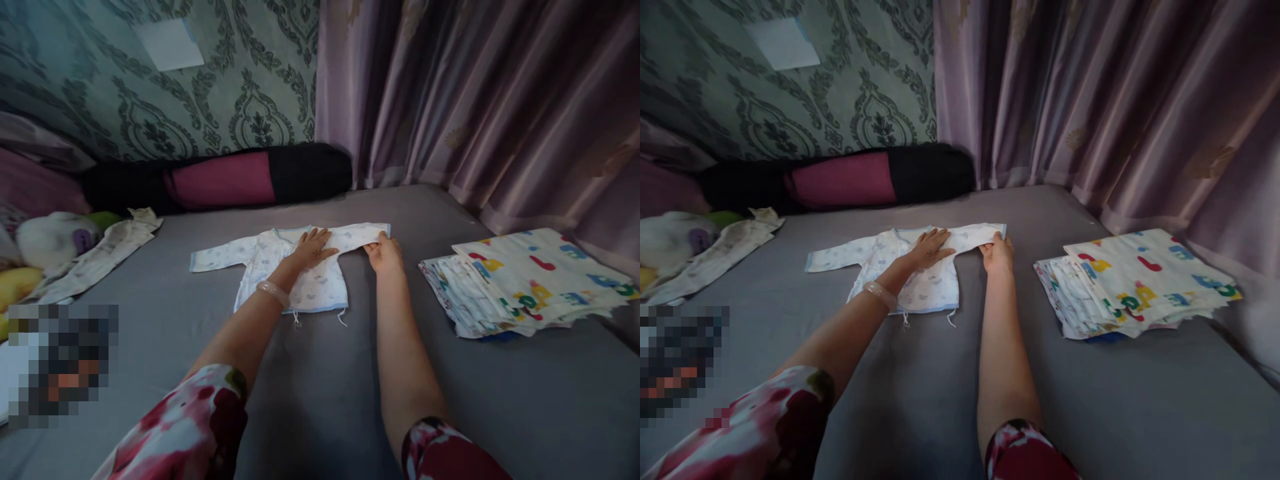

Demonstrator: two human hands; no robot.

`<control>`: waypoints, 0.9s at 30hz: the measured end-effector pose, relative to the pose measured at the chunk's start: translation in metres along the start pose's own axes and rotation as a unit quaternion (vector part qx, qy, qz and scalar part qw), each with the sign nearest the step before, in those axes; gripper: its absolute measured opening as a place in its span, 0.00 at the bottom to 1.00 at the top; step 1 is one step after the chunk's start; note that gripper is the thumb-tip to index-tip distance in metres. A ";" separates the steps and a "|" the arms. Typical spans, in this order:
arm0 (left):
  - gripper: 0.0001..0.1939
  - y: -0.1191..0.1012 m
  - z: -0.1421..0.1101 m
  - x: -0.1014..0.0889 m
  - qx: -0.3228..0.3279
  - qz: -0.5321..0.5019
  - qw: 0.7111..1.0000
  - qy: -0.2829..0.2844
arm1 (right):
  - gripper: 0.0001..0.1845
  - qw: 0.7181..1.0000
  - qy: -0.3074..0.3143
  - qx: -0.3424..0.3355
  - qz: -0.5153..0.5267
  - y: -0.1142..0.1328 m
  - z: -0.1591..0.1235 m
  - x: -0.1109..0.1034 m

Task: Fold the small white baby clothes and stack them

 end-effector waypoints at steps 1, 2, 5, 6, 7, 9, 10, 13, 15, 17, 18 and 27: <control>0.38 0.000 0.000 0.000 -0.001 -0.001 1.000 0.005 | 0.12 1.000 0.002 0.004 0.009 -0.001 0.000 0.001; 0.38 0.000 0.000 0.000 -0.001 -0.002 1.000 0.011 | 0.12 1.000 0.008 0.006 0.017 -0.002 0.001 0.002; 0.39 0.000 0.001 0.000 -0.001 -0.006 0.999 0.034 | 0.12 0.999 0.045 0.002 0.018 -0.006 0.001 0.011; 0.39 0.000 0.002 -0.001 0.000 -0.005 0.999 0.041 | 0.11 0.998 0.058 -0.002 0.008 -0.007 0.000 0.015; 0.39 -0.001 0.003 -0.002 0.001 -0.003 0.999 0.046 | 0.11 0.998 0.069 -0.007 -0.003 -0.008 -0.001 0.020; 0.40 -0.002 0.006 -0.006 -0.002 0.001 0.999 0.053 | 0.12 0.996 0.088 -0.017 -0.020 -0.012 -0.005 0.028; 0.41 -0.003 0.007 -0.008 -0.008 0.002 0.998 0.054 | 0.12 0.995 0.096 -0.021 -0.025 -0.014 -0.007 0.033; 0.41 -0.008 0.011 -0.017 -0.028 0.004 0.998 0.053 | 0.13 0.993 0.113 -0.013 -0.026 -0.023 -0.013 0.045; 0.40 -0.013 0.012 -0.022 -0.032 0.004 0.998 0.053 | 0.13 0.993 0.117 0.000 -0.024 -0.030 -0.016 0.051; 0.38 -0.018 0.012 -0.025 -0.029 0.006 0.998 0.050 | 0.13 0.993 0.117 0.014 -0.018 -0.036 -0.019 0.056; 0.37 -0.019 0.011 -0.026 -0.029 0.005 0.998 0.048 | 0.13 0.993 0.116 0.024 -0.009 -0.038 -0.019 0.057; 0.17 0.018 -0.020 -0.046 -0.073 -0.173 0.962 -0.198 | 0.13 0.992 0.095 0.051 0.071 -0.052 -0.023 0.062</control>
Point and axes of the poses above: each hand's wrist, its own z-axis towards the middle knuckle, its own x-axis out of the palm, y = z × x, the point moved 6 cm from there along z, towards the middle knuckle, and after that the axes turned 4 degrees about -z, right-handed, at the moved point
